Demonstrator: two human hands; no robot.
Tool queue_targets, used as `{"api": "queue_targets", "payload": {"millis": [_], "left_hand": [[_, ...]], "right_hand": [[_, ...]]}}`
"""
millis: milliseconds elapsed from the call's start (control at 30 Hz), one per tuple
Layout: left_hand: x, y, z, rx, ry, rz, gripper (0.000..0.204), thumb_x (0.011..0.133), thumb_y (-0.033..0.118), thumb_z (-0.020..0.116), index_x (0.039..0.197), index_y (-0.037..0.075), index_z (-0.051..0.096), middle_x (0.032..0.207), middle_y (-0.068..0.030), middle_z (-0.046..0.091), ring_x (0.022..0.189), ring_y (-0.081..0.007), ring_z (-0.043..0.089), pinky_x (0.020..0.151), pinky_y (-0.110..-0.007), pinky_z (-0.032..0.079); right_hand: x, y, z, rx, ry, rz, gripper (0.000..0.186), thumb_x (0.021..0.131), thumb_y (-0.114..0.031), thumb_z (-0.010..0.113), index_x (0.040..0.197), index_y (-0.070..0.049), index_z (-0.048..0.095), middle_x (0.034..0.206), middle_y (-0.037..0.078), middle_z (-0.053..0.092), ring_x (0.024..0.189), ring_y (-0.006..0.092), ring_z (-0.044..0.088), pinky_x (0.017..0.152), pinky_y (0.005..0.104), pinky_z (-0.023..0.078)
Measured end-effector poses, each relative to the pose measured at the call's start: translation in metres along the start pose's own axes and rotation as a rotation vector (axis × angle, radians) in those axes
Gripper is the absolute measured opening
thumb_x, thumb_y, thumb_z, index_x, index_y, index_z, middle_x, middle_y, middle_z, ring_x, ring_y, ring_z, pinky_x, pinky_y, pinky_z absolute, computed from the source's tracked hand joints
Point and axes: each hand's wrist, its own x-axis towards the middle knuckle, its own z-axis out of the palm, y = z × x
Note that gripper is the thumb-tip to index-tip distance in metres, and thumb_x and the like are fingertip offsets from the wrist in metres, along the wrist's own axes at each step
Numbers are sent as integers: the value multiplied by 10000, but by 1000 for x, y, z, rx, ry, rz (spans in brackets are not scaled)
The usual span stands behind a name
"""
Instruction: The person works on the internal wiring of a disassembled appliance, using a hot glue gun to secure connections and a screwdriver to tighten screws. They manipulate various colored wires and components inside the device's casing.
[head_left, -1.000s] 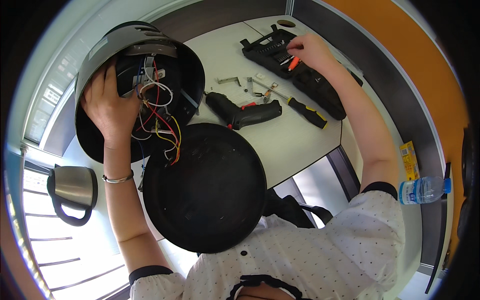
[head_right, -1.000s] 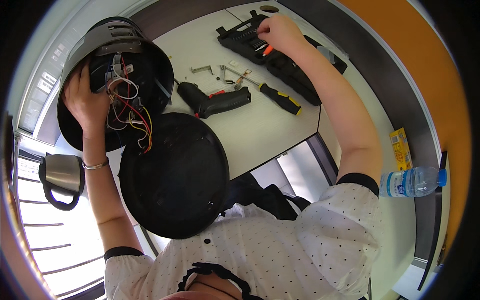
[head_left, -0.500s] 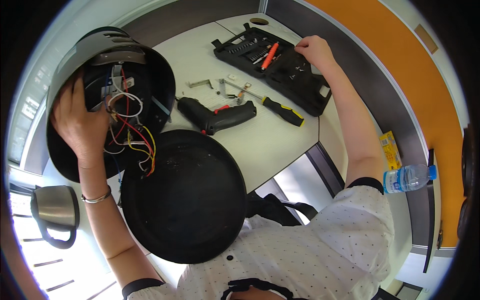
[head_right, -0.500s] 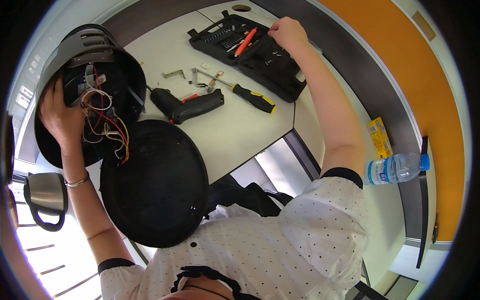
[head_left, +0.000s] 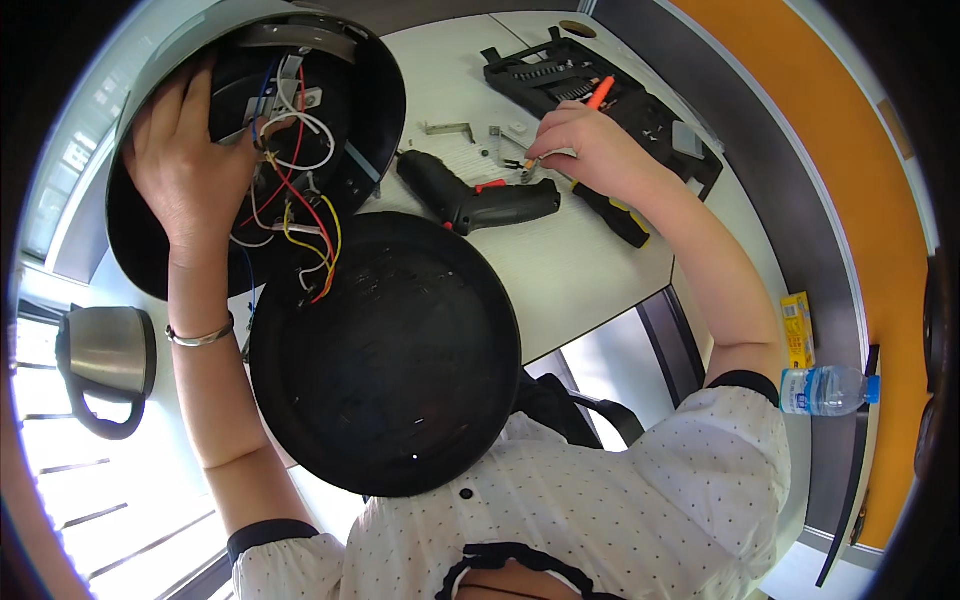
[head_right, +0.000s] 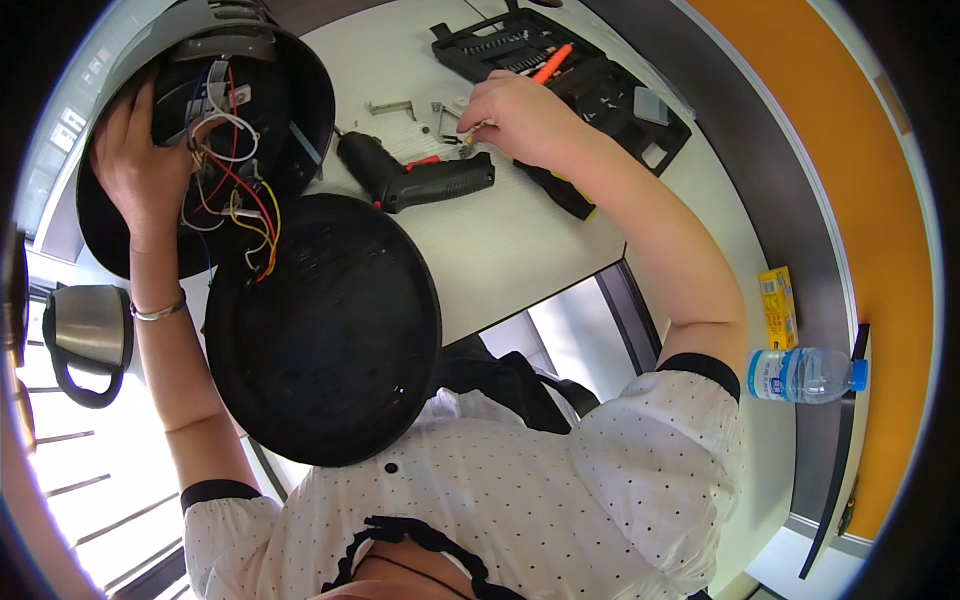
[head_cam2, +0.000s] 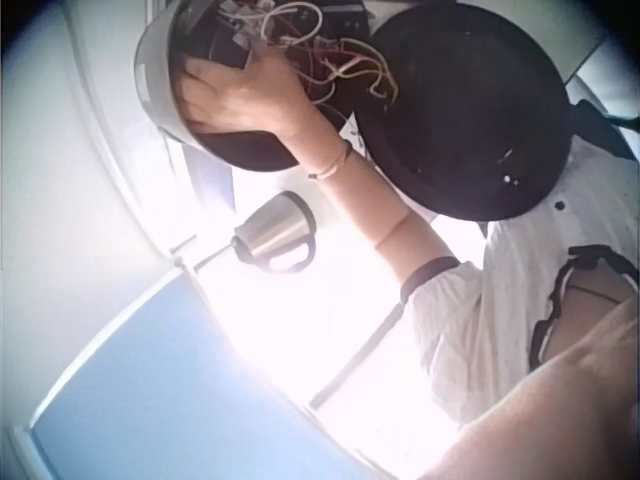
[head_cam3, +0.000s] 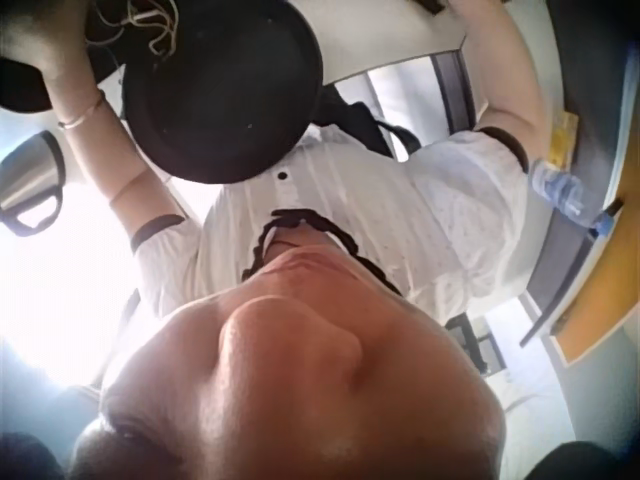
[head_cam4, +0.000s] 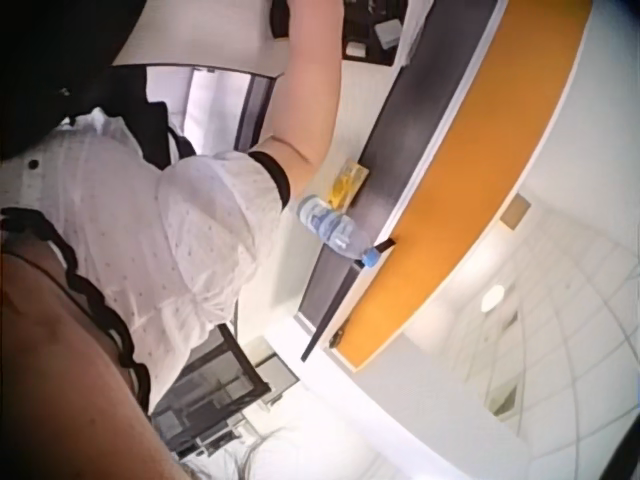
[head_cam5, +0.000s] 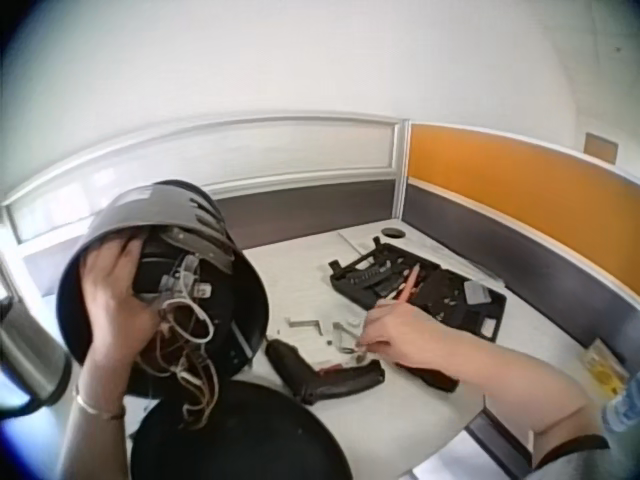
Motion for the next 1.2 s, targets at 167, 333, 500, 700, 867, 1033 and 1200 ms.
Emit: {"api": "queue_targets", "payload": {"millis": [167, 333, 500, 700, 867, 1033, 1200], "left_hand": [[-3, 0, -2, -12, 20, -6, 654, 527, 273, 855, 1143, 156, 670, 1127, -13, 643, 1025, -240, 595, 895, -394, 446], [-5, -4, 2, -2, 29, 4, 640, 527, 289, 851, 1125, 144, 674, 1130, -21, 645, 1027, -245, 595, 890, -397, 448], [-3, 0, -1, 21, 4, 11, 695, 544, 383, 862, 1165, 140, 666, 1133, -47, 647, 1061, -274, 588, 907, -418, 448], [-3, -3, -1, 26, 23, 27, 683, 539, 361, 865, 1159, 151, 670, 1121, -46, 650, 1044, -279, 594, 898, -407, 450], [-2, -3, 0, 20, 30, 41, 674, 542, 366, 860, 1150, 144, 672, 1115, -48, 652, 1032, -285, 599, 896, -394, 451], [4, 11, -11, -66, 60, 26, 600, 562, 232, 815, 1090, 6, 640, 1089, -159, 624, 1022, -362, 570, 915, -446, 420], [3, 6, -11, -27, 33, 55, 557, 562, 169, 802, 1035, -71, 629, 1069, -224, 609, 1023, -403, 554, 915, -475, 410]], "right_hand": [[14, 1, 14, -44, -151, -4, 197, 693, -73, 747, 889, -85, 729, 835, 43, 609, 916, 229, 541, 796, 348, 473], [17, 11, 22, -27, -277, 62, 154, 713, -92, 736, 867, -98, 737, 824, 51, 611, 929, 232, 541, 805, 339, 465], [24, 9, 9, -7, -363, 220, 193, 715, -114, 724, 902, -71, 735, 837, 101, 695, 807, 271, 650, 747, 354, 520], [46, -8, 10, 51, -185, 259, 193, 743, -98, 705, 924, -31, 718, 823, 122, 666, 753, 260, 624, 707, 341, 496], [68, -4, 35, -19, -3, 51, 167, 775, -117, 686, 922, -42, 715, 815, 104, 664, 794, 273, 603, 728, 357, 487], [70, -38, 36, 174, -52, 109, 204, 833, -188, 677, 969, -38, 698, 804, 127, 664, 757, 292, 611, 704, 367, 494], [49, -56, 44, 148, -43, 26, 359, 881, -254, 629, 1141, -6, 614, 770, 171, 656, 715, 344, 628, 665, 400, 494]]}}
